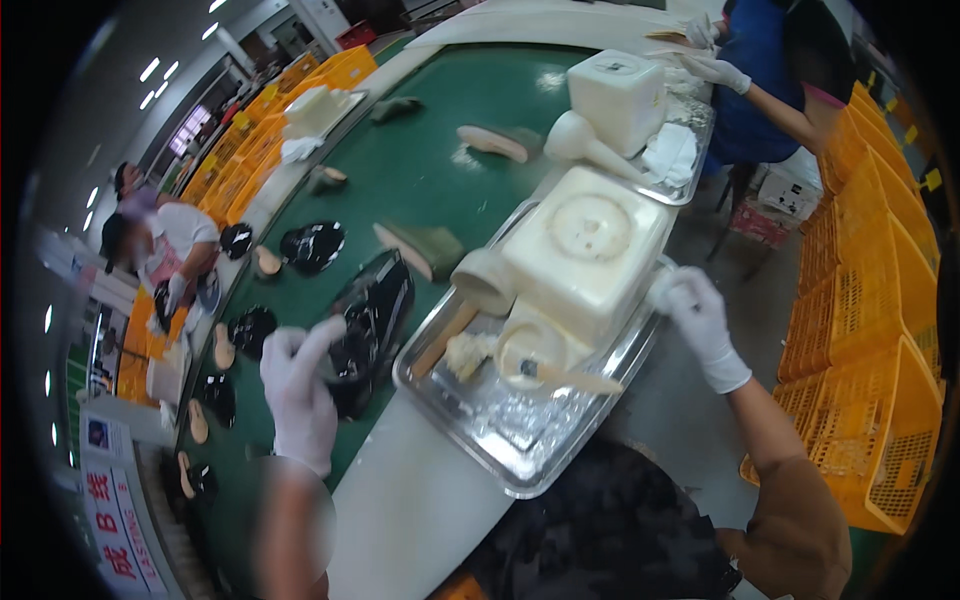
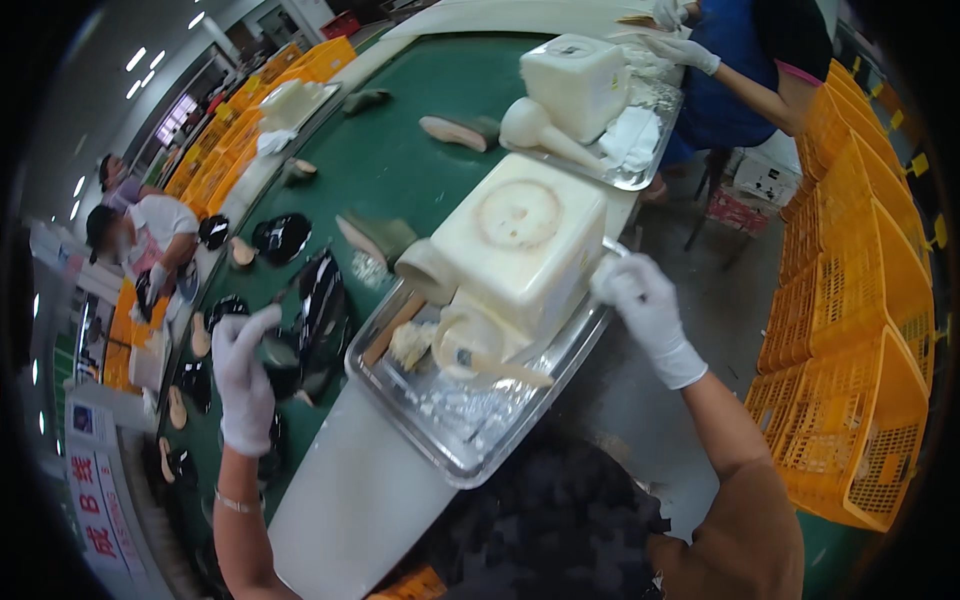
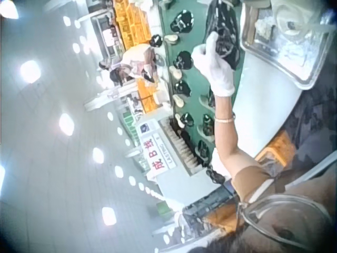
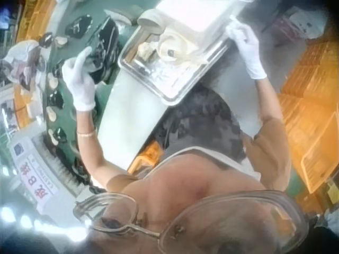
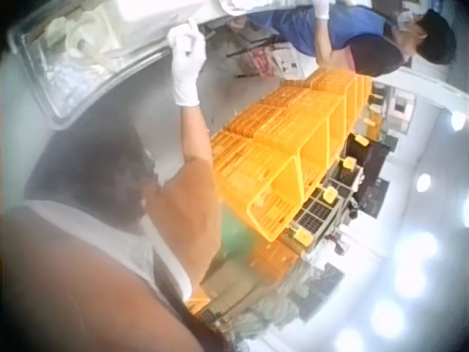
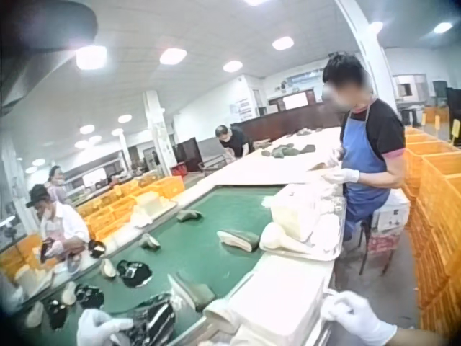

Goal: The person applies a white adhesive to the interior of black shoe uppers using a brush. They repeatedly dip the brush into a container of glue and coat the inside surface of the shoe, then place the treated shoe into a yellow basket. The process is repeated for multiple shoes.

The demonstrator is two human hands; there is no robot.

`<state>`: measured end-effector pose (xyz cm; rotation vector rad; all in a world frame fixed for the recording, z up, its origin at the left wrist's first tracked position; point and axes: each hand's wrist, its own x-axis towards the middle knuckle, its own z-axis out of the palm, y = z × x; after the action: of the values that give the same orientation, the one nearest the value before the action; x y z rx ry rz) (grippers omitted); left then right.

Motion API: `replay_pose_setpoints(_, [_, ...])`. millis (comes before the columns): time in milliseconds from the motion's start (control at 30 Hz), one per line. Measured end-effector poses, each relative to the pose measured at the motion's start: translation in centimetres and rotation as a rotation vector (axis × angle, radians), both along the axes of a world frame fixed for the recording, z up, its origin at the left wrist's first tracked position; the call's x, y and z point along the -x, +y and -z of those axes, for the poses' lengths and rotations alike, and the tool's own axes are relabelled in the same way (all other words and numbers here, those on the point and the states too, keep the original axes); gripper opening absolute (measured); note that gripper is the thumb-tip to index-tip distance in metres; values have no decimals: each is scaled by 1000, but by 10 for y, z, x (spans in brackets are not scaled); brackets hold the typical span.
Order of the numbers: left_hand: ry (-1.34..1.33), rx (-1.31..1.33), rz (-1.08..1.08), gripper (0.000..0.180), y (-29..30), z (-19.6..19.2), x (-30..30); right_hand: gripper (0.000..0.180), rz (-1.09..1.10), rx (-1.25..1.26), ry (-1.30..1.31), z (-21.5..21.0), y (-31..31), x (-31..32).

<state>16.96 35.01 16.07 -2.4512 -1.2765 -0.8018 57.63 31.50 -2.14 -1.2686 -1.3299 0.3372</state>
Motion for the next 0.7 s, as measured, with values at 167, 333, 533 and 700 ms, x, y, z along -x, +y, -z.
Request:
replay_pose_setpoints(167, [34, 45, -49, 49, -143, 16, 34, 31, -233, 132, 546, -72, -50, 19])
replay_pose_setpoints(333, [159, -51, -79, 43, -227, 49, 38, 35, -640, 283, 460, -103, -89, 113])
replay_pose_setpoints(533, [135, 43, -161, 40, -264, 79, 49, 25, -1020, 419, 293, -83, -69, 202])
replay_pose_setpoints(700, [75, 119, -166, 39, -271, 94, 56, 20, -1115, 455, 199, -60, -53, 231])
